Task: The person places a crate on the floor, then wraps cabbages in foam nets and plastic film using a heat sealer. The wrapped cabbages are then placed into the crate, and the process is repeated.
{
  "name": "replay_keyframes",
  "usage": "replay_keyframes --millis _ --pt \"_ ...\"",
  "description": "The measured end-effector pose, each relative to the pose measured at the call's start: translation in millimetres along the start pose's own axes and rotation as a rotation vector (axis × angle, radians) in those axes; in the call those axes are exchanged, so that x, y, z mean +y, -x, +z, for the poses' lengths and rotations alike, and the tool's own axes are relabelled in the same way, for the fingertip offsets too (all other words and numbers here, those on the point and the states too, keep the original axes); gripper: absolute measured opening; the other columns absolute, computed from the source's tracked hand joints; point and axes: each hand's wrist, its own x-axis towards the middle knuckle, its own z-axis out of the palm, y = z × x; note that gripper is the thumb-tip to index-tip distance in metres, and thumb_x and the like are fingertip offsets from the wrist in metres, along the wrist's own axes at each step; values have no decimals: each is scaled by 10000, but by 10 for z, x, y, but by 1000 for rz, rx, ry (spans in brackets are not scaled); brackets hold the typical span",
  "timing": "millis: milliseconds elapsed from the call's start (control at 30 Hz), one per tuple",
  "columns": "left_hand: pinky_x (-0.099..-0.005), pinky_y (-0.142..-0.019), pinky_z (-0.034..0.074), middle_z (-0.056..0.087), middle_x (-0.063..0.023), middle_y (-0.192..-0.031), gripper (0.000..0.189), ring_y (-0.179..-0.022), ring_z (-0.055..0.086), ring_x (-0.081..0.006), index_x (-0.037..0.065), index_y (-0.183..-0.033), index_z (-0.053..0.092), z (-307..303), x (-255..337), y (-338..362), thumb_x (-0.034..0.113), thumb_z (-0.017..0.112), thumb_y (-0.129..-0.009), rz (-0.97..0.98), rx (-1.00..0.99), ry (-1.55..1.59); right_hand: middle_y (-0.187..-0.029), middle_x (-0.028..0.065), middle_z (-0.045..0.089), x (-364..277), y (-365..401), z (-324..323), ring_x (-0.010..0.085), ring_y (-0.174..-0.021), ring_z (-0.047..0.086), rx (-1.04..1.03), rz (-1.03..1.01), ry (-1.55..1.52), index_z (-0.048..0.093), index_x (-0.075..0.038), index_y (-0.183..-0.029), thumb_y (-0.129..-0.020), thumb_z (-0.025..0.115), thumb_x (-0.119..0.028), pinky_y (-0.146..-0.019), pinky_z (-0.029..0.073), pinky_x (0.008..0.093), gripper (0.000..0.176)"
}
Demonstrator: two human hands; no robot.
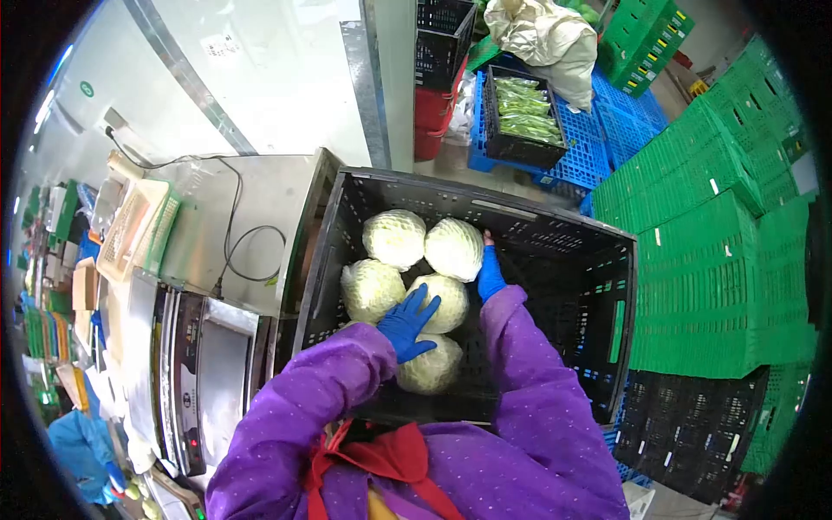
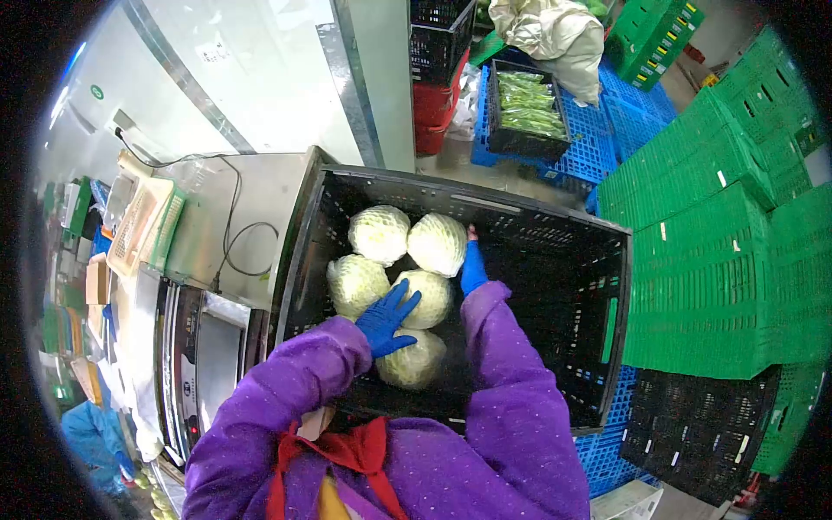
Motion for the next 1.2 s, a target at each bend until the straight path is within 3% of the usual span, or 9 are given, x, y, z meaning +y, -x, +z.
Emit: replay_keyframes --millis 200,333,400,500,633,700,867,1000,1200 --pt "-449 -990 337 403 -230 -1316 675 -1188 417 -379 54 -1345 373 70 -105 153 420 598 -825 106 176 7 -1051 114 646 -208 178 -143 193 -935 592 436 -188 845 634 -9 -1075 -896 439 -549 -864 455 337 602" --pt "-426 -729 482 644 -164 -958 361 -825 620 -315 65 -1100 621 -531 287 676 325 560 -857 289 756 245 -1068 127 628 -513 95 6 205 -958 582 196 -435 906 612 -1 -1096 -915 431 -467 -894 438 341 531" --pt "-463 -815 466 617 -215 -1036 494 -909 604 -369 43 -1195 571 -1127 412 1369 362 628 -822 118 666 329 -1076 133 619 -591 -21 501 211 -970 577 69 -520 915 600 2 -1107 -925 427 -426 -909 430 344 497" --pt "-432 -858 463 611 -216 -1064 428 -993 585 -370 8 -1185 560 -1538 495 2698 260 612 -844 -59 936 488 -1089 143 606 -558 114 1548 220 -988 570 -207 -617 899 584 8 -1123 -939 421 -364 -931 418 347 446" --pt "-326 -929 449 618 -126 -1121 326 -1049 586 -210 9 -1207 554 -1275 365 4273 117 571 -900 -274 1477 476 -1106 156 588 -91 731 2716 231 -1012 560 -653 -535 849 561 15 -1144 -957 413 -282 -961 402 352 381" --pt "-299 -919 459 612 -85 -1127 345 -1043 587 -170 40 -1251 520 -1044 335 5053 127 543 -919 -351 1833 895 -1060 150 600 364 1234 3304 227 -970 569 -807 -492 874 569 28 -1112 -963 414 -276 -936 412 350 372" --pt "-316 -932 416 582 -95 -1174 519 -1071 575 -177 75 -1342 409 -369 8 6785 120 596 -860 -512 2423 757 -926 106 624 1470 2606 4570 176 -862 588 -1121 -398 976 585 19 -1068 -964 434 -286 -853 433 306 356" --pt "-346 -966 385 459 -114 -1327 635 -1191 471 -201 86 -1376 367 -22 -710 7630 143 661 -816 -647 2538 757 -869 70 625 1963 3534 5196 144 -835 581 -1275 -408 942 595 19 -1036 -949 476 -238 -832 426 284 296" --pt "-405 -1068 289 332 -216 -1400 914 -1290 334 -353 74 -1384 326 -255 -2178 8574 310 805 -643 -1342 2012 -33 -882 80 646 2338 4028 5816 140 -837 606 -1350 -366 1148 590 12 -1056 -950 491 -206 -845 430 274 262"
